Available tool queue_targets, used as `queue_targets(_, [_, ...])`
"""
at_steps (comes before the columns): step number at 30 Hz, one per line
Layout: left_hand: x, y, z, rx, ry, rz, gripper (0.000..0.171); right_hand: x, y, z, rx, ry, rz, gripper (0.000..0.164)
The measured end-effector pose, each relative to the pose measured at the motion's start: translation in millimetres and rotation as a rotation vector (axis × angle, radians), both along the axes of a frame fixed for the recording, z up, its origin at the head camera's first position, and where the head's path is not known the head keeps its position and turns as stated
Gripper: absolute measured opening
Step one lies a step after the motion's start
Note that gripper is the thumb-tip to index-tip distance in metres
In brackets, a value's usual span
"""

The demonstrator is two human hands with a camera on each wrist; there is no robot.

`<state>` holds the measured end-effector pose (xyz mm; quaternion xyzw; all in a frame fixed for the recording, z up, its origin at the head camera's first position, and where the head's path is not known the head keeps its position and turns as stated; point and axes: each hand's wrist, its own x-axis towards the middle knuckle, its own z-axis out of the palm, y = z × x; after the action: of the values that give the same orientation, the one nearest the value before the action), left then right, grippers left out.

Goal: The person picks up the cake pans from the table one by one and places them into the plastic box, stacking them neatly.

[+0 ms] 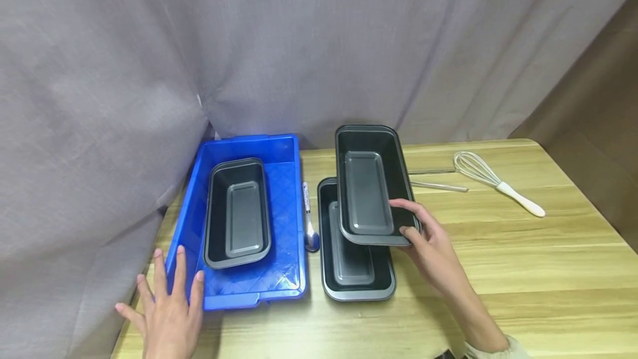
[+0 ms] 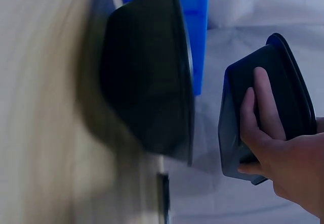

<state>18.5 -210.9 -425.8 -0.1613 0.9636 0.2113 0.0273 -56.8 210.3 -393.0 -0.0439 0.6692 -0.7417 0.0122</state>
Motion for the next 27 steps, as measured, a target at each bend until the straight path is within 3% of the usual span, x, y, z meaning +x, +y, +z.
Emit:
queue_targets(6, [0.1,-1,-2.9,0.01,0.026,-0.008,0.07,-6.7,-23,14.3,0.111,-0.022,0.021,0.052])
queue_targets(12, [-0.4,-2,-3.0,0.015,0.044,-0.012,0.069,-15.0,-53,20.9,0.038,-0.029,0.105,0.056])
queue_targets(19, [-2.8,-2,-3.3,0.02,0.004,-0.003,0.071,-22.4,-93,21.7,0.106,-0.03,0.185,0.059])
queue_targets(27, [-0.5,-2,-7.2,0.022,0.037,0.018,0.07,-22.3,-139,17.2,0.076,-0.049,0.296,0.059])
